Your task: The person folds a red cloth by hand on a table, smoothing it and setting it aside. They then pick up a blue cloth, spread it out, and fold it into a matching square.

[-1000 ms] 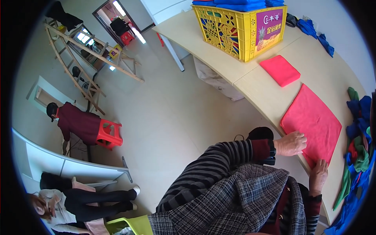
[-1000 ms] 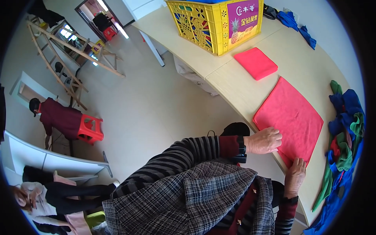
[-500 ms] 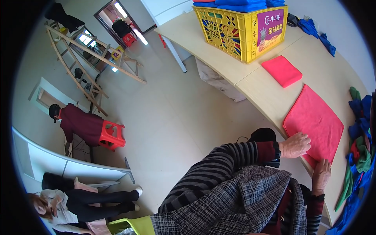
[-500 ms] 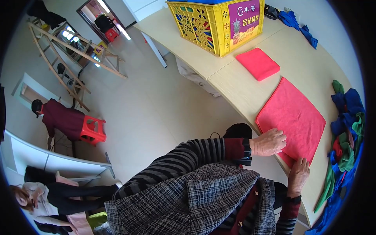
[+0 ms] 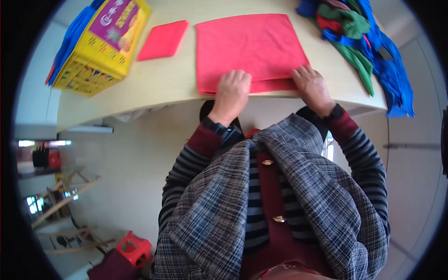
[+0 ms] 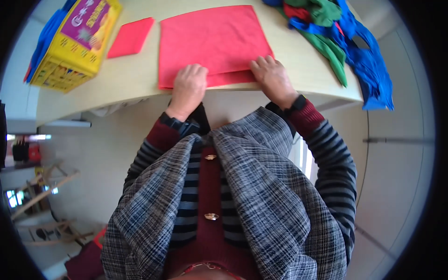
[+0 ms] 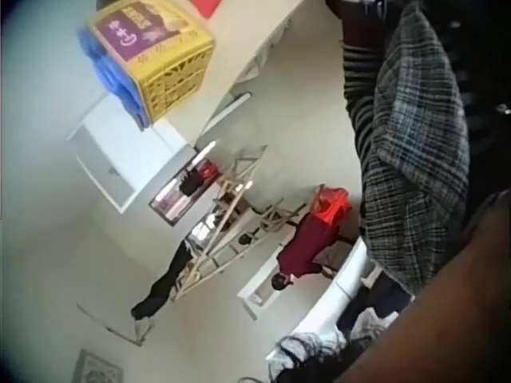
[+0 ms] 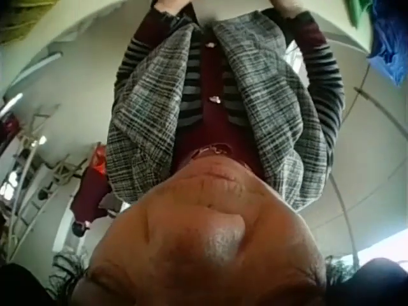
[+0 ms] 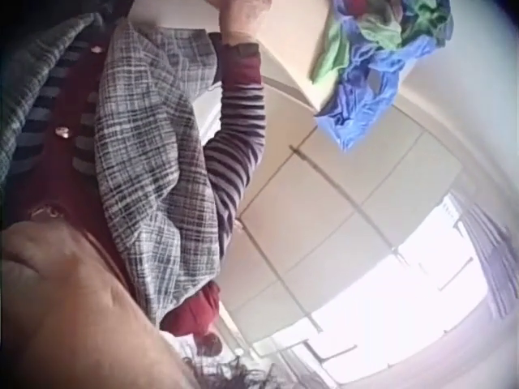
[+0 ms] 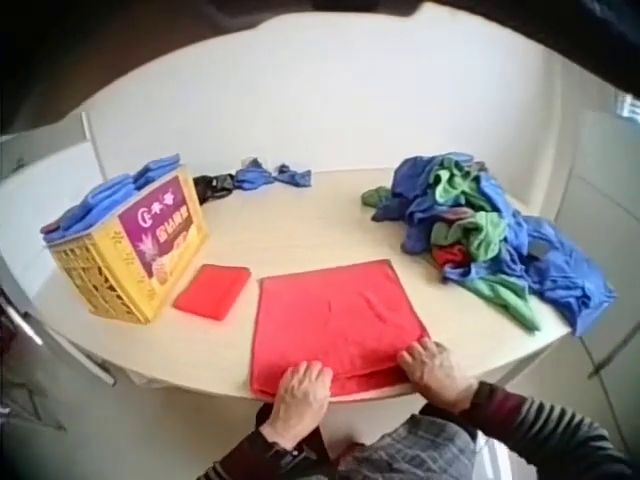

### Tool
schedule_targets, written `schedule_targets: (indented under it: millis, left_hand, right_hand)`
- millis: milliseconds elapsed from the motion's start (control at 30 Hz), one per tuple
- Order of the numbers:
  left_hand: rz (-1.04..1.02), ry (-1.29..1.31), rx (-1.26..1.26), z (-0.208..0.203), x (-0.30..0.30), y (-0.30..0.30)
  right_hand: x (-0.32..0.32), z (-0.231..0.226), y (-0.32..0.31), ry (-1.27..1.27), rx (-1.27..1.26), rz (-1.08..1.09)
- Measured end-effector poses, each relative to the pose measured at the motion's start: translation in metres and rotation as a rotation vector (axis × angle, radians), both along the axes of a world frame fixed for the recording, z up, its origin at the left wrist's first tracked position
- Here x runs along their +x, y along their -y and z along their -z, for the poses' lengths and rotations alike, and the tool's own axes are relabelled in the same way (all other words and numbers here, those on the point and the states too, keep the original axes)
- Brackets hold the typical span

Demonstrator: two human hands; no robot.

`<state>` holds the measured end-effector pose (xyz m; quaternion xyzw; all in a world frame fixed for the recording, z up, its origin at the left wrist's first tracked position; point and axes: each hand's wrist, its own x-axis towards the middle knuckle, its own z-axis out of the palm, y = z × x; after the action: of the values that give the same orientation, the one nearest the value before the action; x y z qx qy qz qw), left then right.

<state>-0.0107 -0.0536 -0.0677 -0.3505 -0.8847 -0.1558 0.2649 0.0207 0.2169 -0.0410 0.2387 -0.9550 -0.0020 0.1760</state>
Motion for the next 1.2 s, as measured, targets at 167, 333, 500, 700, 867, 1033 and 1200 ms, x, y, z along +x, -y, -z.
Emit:
schedule_targets:
  millis: [167,333,500,700,867,1033,1200]
  left_hand:
    - [0.042,-0.029,0.035,0.007,0.015,-0.002]
    - [0.092,-0.009,-0.018,0.014,0.02,0.001]
    - [0.106,-0.048,0.02,0.003,0.024,0.003]
    - [0.196,0.037,-0.03,0.006,0.026,0.012]
    - [0.234,0.064,-0.027,0.002,0.029,0.016]
    - [0.212,0.108,0.019,-0.016,0.02,0.029]
    - [0.064,0.214,0.023,-0.035,-0.057,0.044]
  right_hand:
    - [0.016,-0.004,-0.018,-0.073,-0.058,0.043]
    - [0.029,0.007,-0.022,-0.004,-0.017,-0.008]
    - [0.03,-0.005,-0.025,0.017,-0.031,-0.014]
    - [0.039,-0.001,-0.031,0.054,-0.066,-0.04]
    - [0.04,-0.01,-0.03,0.154,-0.072,-0.026]
    - [0.031,-0.03,-0.023,0.307,-0.179,0.016]
    - [-0.014,-0.021,0.013,0.285,-0.298,-0.003]
